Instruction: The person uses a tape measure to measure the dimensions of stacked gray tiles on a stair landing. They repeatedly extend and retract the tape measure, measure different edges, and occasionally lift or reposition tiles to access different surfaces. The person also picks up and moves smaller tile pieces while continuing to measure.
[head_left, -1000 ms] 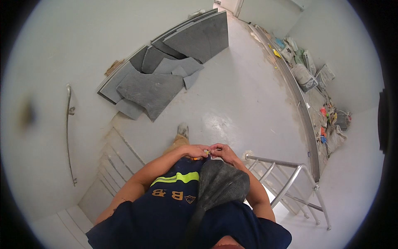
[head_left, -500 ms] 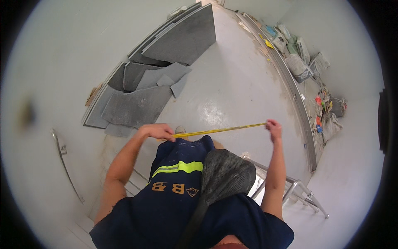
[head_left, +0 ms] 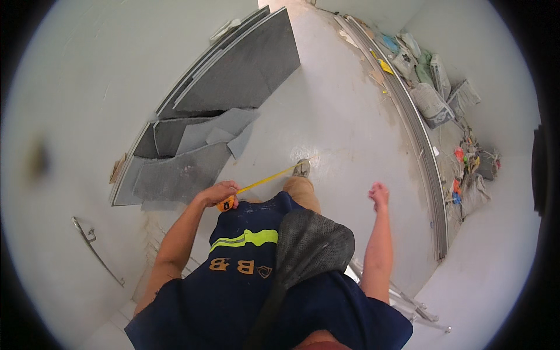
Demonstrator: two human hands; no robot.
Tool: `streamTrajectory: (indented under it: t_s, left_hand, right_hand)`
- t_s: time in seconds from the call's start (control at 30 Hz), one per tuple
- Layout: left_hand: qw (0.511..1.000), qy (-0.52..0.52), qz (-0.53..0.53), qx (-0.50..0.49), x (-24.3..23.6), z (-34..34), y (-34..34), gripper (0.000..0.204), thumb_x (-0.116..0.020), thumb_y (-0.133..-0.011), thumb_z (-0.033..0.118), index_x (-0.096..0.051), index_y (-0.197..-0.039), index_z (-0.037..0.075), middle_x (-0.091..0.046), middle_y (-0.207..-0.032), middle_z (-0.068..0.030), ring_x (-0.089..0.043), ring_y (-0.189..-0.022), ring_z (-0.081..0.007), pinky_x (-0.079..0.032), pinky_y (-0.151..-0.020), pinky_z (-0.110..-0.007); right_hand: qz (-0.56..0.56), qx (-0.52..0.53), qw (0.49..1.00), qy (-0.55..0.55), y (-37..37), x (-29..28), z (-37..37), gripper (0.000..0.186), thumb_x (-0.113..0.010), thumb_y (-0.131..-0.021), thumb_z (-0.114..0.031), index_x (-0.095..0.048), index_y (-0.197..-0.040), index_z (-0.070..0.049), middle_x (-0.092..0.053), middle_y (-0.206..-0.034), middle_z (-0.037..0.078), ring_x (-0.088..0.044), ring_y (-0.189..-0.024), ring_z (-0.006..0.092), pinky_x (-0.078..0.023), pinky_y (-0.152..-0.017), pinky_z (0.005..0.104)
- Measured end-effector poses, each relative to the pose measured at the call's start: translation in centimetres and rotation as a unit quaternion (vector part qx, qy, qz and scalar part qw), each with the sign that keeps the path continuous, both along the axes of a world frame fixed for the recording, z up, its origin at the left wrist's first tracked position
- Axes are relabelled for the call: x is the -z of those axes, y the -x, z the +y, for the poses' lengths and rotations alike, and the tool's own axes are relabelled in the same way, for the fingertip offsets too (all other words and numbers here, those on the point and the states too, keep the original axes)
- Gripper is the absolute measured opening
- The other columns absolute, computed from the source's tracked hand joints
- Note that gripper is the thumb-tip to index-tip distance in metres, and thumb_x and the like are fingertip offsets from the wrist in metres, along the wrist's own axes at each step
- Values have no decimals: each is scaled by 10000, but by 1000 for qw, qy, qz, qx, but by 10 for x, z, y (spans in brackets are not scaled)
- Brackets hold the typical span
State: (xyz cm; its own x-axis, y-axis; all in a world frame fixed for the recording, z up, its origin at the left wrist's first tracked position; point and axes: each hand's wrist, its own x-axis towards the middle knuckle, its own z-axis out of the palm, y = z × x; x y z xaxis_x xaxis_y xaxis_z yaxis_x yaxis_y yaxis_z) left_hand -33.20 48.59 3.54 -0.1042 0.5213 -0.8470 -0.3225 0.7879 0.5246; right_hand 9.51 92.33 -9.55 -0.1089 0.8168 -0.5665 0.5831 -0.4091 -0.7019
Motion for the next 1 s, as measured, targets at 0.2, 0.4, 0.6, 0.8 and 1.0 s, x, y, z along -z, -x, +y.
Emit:
streamTrajectory:
  t_s: [0.2, 0.4, 0.6, 0.8, 1.0]
  left_hand:
    - [986, 160, -23, -39, 63, 49, 3, 199, -472, -888, 89, -520, -1066, 13, -622, -782, -105, -615, -693, -199, -499, -632, -325]
    - [973, 120, -104, -169, 57, 82, 23, 297, -522, -870, 33, -470, -1160, -9, -579, -807, -93, -608, -693, -200, -525, -652, -334]
    - [914, -51, -207, -345, 39, 197, 38, 451, -534, -879, 22, -365, -1297, 3, -503, -783, -73, -571, -705, -184, -537, -776, -429]
    - [800, -231, -449, -324, 46, 310, 53, 470, -530, -887, 43, -323, -1309, 40, -457, -771, -43, -544, -712, -164, -505, -812, -495]
    - [784, -249, -512, -249, 47, 343, 96, 454, -575, -910, 203, -333, -1271, 73, -437, -787, -34, -540, -736, -170, -502, -794, -489]
  right_hand:
    - [-88, -92, 982, 139, -21, 47, -52, 226, -618, -847, -180, -618, -1009, -23, -631, -781, 69, -589, -572, 147, -491, -457, 294]
    - [-155, -205, 944, 207, -21, 22, -39, 279, -608, -816, -187, -631, -1035, -16, -662, -824, 93, -626, -621, 153, -514, -514, 295]
    - [-4, -246, 935, 254, 128, -3, 57, 244, -587, -881, -159, -625, -1056, 6, -642, -845, 82, -607, -710, 136, -509, -630, 265]
    - [364, -161, 829, 392, 327, -85, 109, 409, -518, -954, -248, -462, -1277, -3, -572, -1176, 151, -612, -808, 170, -516, -691, 276]
    - [268, -104, 877, 385, 416, -83, 145, 268, -448, -982, -292, -523, -1076, -52, -637, -959, 120, -589, -649, 150, -498, -570, 269]
